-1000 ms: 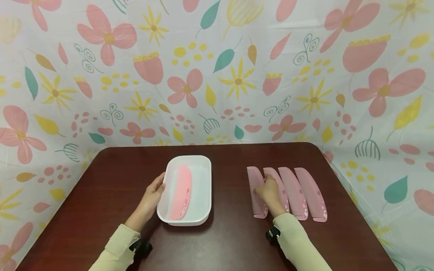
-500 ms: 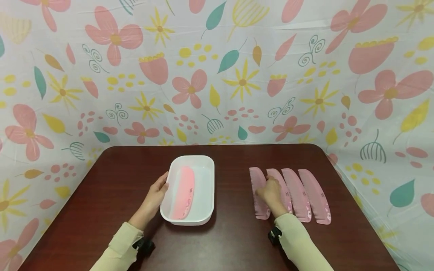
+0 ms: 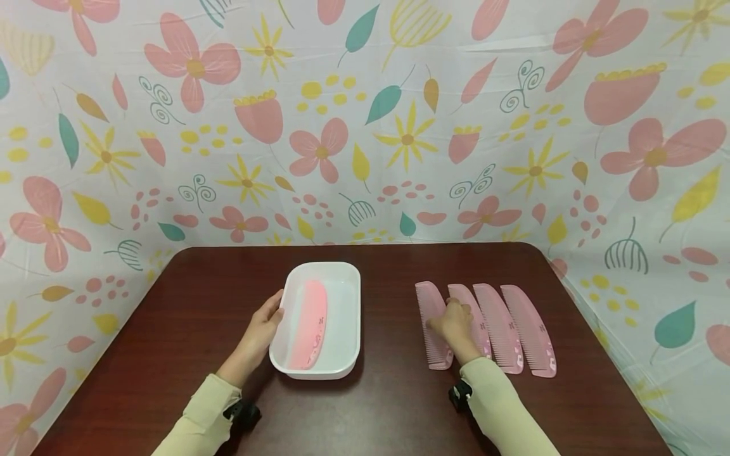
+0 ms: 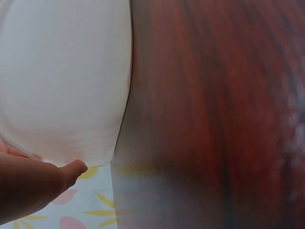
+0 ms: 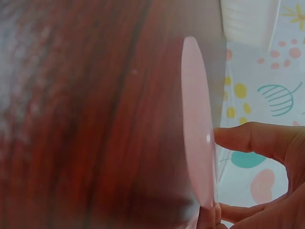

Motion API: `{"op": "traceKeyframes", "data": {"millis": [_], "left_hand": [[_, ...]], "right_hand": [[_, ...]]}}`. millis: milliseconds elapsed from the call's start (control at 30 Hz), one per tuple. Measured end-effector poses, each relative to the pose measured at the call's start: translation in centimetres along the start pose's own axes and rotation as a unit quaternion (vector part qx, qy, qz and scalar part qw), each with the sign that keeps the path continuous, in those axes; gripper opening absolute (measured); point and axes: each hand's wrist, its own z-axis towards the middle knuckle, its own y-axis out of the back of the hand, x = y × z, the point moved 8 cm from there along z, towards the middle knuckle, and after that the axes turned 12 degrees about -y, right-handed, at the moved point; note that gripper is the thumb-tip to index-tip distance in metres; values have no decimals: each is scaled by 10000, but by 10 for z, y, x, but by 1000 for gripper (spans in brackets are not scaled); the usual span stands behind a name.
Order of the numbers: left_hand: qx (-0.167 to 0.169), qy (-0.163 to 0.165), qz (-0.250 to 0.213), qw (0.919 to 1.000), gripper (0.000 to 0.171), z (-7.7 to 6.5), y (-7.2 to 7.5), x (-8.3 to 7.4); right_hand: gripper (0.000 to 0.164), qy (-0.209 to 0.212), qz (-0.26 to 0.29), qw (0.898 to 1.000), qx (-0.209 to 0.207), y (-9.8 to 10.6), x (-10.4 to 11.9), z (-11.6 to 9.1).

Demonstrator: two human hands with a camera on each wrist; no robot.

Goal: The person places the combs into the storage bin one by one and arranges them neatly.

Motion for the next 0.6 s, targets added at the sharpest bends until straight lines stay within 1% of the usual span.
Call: {"op": "traceKeyframes", "data": {"millis": [400, 600], "left_hand": [[-5, 59, 8, 10000, 49, 1, 1, 3], [21, 102, 12, 9999, 49, 0, 0, 4]], "right_hand": [[66, 487, 392, 9980, 56, 2, 3, 1], [53, 534, 871, 9948, 14, 4, -1, 2]]}}
